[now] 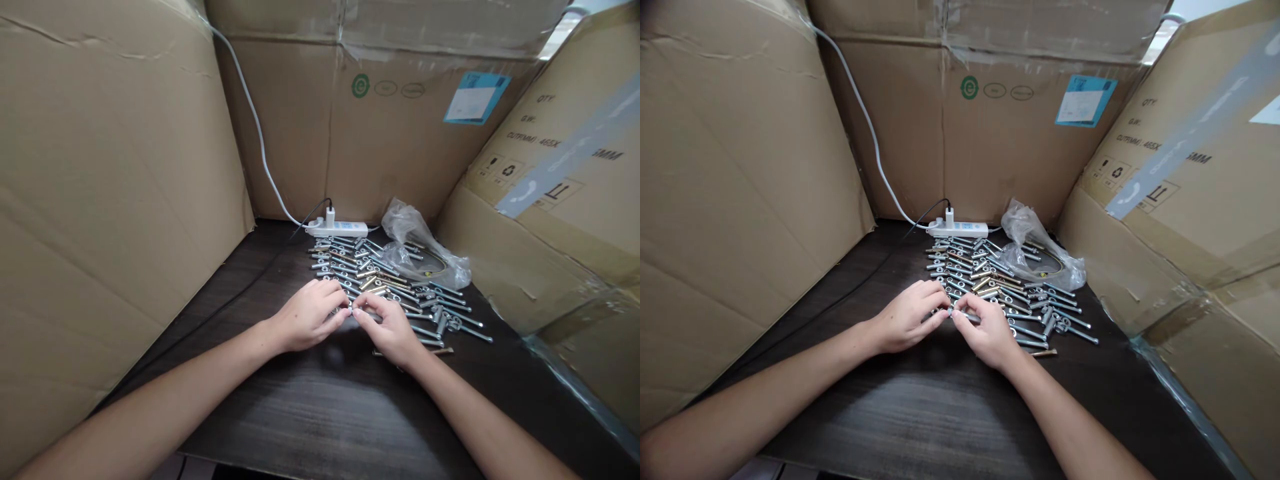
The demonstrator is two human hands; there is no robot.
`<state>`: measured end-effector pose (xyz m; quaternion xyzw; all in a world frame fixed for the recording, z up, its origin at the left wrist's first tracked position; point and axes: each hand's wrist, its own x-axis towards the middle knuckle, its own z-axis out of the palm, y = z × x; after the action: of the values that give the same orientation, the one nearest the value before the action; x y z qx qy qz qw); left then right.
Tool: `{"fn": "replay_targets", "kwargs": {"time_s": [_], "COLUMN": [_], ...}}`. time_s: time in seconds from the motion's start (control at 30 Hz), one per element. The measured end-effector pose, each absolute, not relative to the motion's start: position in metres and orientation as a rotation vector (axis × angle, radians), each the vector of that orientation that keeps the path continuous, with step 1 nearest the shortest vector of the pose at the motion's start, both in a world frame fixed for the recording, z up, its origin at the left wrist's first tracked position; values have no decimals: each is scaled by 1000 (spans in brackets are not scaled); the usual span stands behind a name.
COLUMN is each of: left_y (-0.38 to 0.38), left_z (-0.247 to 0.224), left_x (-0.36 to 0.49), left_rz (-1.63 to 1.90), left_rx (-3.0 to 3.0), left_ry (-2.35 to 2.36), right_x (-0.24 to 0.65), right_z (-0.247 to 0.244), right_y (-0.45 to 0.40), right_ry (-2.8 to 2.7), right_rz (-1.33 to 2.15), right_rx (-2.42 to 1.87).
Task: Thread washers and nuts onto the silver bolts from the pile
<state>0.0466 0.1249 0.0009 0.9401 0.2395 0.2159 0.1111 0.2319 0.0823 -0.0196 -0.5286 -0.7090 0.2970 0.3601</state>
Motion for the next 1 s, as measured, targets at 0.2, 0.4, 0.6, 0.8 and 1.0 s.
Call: {"fn": "replay_targets", "kwargs": {"time_s": [0.2, 0.4, 0.6, 0.8, 1.0], "left_y": [125, 123, 125, 123, 123], "left_z": [0, -2, 1, 0, 0], "left_x": [47, 46, 46, 46, 45], "left_rz": [674, 732, 635, 700, 704], "left_rx": [2734, 2704, 2748, 2740, 2722], "left_ry": [613, 602, 691, 601, 684], "right_x": [233, 233, 234, 235, 234], "right_z": [-20, -19, -22, -23, -23], "right_y": [83, 82, 83, 83, 81], "right_ry": [-1799, -1788, -1806, -1788, -1802], "right_rz": [819, 820, 794, 811, 762], "right_rx": [-1343, -1319, -1336, -1307, -1312]}}
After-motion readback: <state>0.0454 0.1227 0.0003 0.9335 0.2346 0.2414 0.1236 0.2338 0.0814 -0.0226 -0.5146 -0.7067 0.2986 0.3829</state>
